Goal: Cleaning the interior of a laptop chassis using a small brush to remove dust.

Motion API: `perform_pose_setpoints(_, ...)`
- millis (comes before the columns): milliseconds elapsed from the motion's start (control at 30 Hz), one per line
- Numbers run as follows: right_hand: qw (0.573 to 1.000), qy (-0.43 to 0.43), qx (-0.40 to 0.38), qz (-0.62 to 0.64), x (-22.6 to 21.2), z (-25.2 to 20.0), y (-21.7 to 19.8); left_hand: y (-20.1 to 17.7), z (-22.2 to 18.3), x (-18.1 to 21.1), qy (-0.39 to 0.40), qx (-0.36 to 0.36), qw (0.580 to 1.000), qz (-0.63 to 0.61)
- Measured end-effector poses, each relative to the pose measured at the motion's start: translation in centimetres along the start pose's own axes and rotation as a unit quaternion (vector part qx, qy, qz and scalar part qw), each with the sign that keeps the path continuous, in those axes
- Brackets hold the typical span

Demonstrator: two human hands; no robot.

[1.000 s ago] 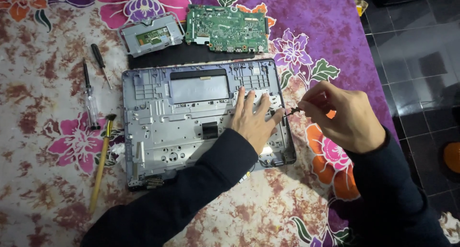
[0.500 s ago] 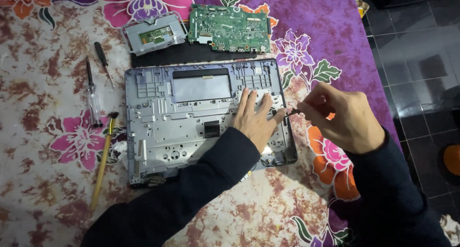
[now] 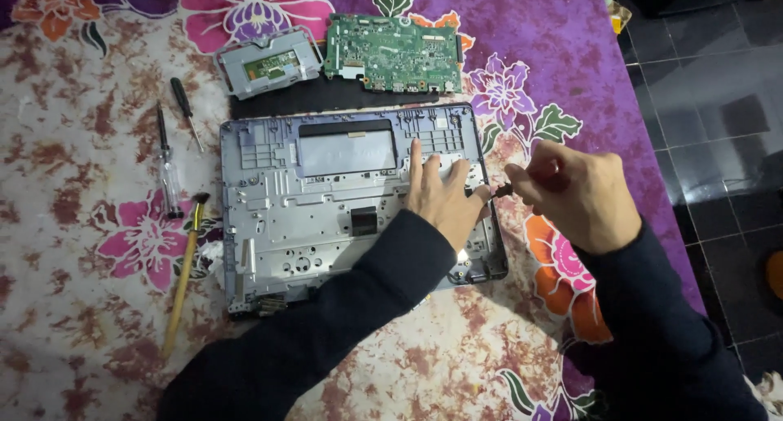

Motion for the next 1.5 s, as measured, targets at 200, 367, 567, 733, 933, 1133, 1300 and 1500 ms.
perform_pose_setpoints(200,0.981,0.172,0.004,0.091,1.9,0.2,1.0,0.4,0.3,-0.5,-0.024,-0.076,0.996,-0.037)
perform_pose_setpoints(367,0.969,0.219,0.022,0.112,3.8,-0.2,2.6,0.3,0.4,-1.0,-0.034,-0.098,0.993,-0.065)
perform_pose_setpoints(567,0.955,0.237,0.055,0.168,3.8,-0.4,2.7,-0.7,0.8,-0.9,-0.029,-0.011,0.993,-0.117)
perform_pose_setpoints(733,0.946,0.256,0.073,0.187,4.1,-0.1,2.4,0.2,2.5,-1.6,-0.020,0.083,0.965,-0.248)
perform_pose_setpoints(933,0.949,0.260,0.040,0.172,3.8,-0.2,3.1,-2.6,2.9,-1.2,0.010,0.165,0.914,-0.371)
perform_pose_setpoints(1133,0.981,0.172,0.052,0.076,2.8,0.5,3.0,-3.2,2.5,-0.6,0.020,0.187,0.904,-0.383)
perform_pose_setpoints(1300,0.980,0.171,0.038,0.097,2.2,0.6,2.9,-3.9,2.1,-0.8,0.015,0.174,0.887,-0.427)
perform_pose_setpoints(1500,0.976,0.170,0.052,0.128,1.9,0.4,2.0,-3.3,2.7,-1.8,0.002,0.172,0.888,-0.426)
Point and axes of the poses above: each hand's wrist, its own z-axis towards the middle knuckle, its own y-axis out of the palm, x = y × z, the point moved 7 cm from there along z, towards the middle knuckle, and after that the axes turned 3 degrees about x, right-handed, at the moved point
